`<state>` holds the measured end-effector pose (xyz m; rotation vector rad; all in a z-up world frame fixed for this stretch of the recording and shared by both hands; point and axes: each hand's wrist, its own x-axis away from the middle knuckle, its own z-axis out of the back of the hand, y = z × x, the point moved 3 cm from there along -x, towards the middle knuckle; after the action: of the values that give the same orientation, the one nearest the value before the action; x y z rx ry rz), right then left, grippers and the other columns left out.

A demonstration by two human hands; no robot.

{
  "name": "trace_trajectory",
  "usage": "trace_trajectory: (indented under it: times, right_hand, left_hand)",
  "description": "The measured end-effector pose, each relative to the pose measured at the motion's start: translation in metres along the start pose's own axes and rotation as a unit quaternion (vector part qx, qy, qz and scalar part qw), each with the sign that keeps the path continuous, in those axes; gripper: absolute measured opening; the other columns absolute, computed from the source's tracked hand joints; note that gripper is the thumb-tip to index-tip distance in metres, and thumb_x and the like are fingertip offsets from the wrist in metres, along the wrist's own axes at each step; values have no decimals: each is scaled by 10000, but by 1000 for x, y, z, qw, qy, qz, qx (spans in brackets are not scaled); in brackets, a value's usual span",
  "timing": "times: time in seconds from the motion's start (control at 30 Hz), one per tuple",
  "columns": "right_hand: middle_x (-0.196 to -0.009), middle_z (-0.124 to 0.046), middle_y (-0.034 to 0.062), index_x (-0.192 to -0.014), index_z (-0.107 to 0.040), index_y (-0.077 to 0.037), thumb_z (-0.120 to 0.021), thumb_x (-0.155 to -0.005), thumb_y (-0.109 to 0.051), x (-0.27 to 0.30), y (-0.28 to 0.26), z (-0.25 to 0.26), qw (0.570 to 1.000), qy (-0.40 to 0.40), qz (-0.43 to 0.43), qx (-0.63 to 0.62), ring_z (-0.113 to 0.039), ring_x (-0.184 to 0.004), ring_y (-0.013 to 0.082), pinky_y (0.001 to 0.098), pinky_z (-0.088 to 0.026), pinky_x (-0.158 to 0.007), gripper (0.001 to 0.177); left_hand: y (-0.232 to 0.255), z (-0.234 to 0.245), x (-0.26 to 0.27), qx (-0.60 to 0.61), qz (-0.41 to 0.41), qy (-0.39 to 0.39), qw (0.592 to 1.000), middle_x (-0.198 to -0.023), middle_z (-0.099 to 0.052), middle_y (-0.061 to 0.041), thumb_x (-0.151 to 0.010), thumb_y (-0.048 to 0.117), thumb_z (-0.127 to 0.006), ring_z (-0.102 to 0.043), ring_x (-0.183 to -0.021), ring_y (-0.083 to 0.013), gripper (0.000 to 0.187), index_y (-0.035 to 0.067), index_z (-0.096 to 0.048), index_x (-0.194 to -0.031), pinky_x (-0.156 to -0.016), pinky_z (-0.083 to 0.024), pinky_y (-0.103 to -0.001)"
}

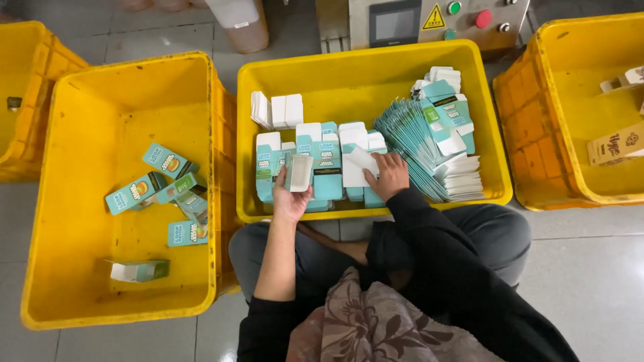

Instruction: Folding flat cardboard templates into boxes and organizing them into yellow bins on a warehouse floor.

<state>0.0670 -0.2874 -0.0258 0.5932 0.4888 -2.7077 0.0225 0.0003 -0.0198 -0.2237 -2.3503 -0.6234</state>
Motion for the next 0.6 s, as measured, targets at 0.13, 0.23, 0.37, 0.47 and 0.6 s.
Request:
trace_trajectory:
  times: [0.13,0.23,0.37,0.47,0.6]
  right_hand:
    - [-1200,-646,112,-1296,-670,-89,-853,-809,-209,-21,-14,38,972,8,-95,-214,-718,-705,298,412,-632,-686,534]
    - [-1256,-569,192,-1348,-620,-40,-799,-891,-45,-42,-50,89,920,32,-135,-367,-727,-780,377,441,-643,-723,490]
    - [-1210,-587,123,-1247,-765,-174,-872,-729,28,-55,-120,147,939,50,81,-331,-695,-737,257,365,-636,-695,566]
    - [-1198,-602,129,-1223,-772,-230,-802,-827,-8,-57,-141,145,956,32,210,-203,-721,-808,266,374,-627,-721,455]
    - [-1144,-631,129,-1211,-731,-214,-760,-912,-60,-61,-154,144,949,-5,306,-78,-719,-907,271,362,-612,-762,337]
  left_hand:
    - [-6,6,-4,0,3,-11,1000,-897,-701,-143,-897,567,-693,-750,-677,-278,600,44,-555,-1156,-591,-691,-351]
    - [-9,2,-1,-2,6,-7,1000,-887,-699,-152,-894,555,-710,-753,-670,-279,604,30,-550,-1145,-587,-690,-347]
    - [-9,-4,8,-12,6,-2,1000,-971,-653,-102,-866,602,-725,-729,-770,-242,703,32,-508,-1214,-654,-681,-308]
    - [-9,5,-1,-17,0,-12,1000,-1036,-621,-103,-890,608,-694,-709,-872,-243,709,38,-489,-1258,-734,-683,-332]
    - [-8,6,0,-23,-21,-12,999,-1111,-574,-87,-914,597,-683,-668,-972,-242,708,51,-447,-1298,-813,-669,-332]
